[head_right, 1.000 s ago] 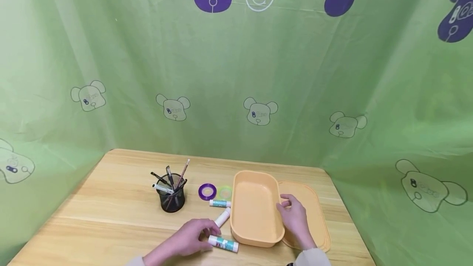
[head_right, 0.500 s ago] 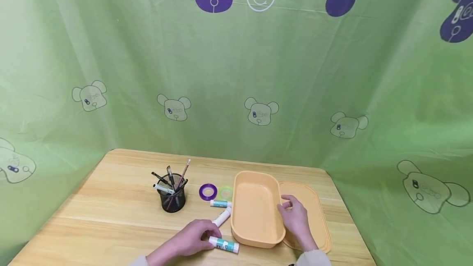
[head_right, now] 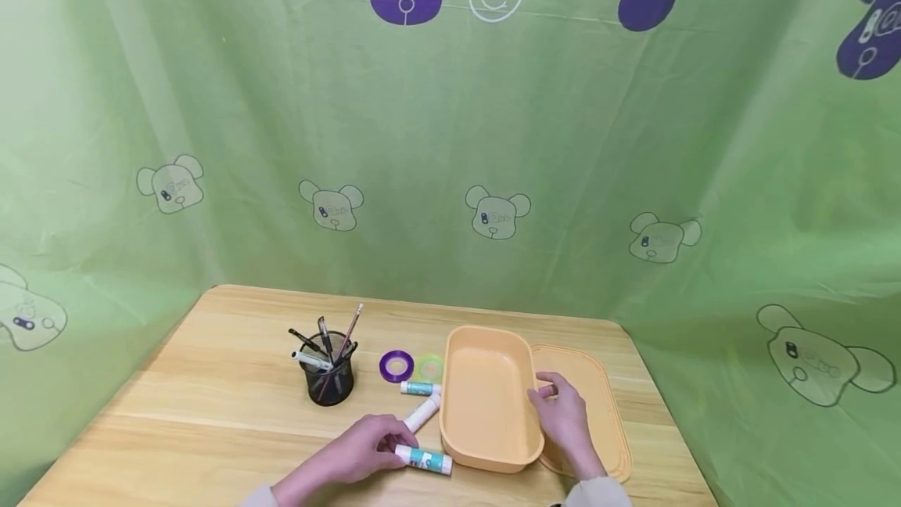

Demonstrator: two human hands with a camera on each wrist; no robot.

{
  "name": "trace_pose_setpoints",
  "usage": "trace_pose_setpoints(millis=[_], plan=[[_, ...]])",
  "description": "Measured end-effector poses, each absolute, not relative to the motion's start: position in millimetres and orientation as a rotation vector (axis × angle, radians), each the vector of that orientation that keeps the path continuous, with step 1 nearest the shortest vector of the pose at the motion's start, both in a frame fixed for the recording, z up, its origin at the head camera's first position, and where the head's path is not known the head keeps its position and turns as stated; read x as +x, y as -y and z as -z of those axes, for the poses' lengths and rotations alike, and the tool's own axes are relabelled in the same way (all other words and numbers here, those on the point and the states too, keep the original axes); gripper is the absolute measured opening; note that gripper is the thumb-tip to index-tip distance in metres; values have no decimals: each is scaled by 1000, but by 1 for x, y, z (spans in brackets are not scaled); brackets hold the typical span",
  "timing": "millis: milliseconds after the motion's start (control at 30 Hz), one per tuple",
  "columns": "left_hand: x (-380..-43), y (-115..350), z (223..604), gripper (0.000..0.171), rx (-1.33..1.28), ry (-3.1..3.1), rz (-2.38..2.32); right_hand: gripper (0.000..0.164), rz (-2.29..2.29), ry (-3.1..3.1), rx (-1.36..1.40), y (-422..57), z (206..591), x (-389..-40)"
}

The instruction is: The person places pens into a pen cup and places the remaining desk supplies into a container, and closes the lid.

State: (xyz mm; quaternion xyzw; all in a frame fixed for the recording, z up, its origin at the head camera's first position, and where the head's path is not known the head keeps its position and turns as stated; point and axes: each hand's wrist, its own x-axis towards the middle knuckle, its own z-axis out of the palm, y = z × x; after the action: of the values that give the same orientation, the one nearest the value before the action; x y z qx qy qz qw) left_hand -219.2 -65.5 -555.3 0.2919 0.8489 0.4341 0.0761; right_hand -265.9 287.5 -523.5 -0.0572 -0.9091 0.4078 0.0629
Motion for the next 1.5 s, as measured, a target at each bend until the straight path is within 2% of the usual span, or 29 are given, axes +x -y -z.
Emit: trace_pose_setpoints(millis=[867,1167,1500], plan=[[-235,92,518,26,775,-2429,-1480,41,-1225,2741,-177,-289,526,-263],[-243,77,514,25,748,-2424,-1569,42,-1247,2729,-186,-288,527,-264],[-253,38,510,26,759,-2365,-1667,42,-1261,2727,-210,-288,527,-264]])
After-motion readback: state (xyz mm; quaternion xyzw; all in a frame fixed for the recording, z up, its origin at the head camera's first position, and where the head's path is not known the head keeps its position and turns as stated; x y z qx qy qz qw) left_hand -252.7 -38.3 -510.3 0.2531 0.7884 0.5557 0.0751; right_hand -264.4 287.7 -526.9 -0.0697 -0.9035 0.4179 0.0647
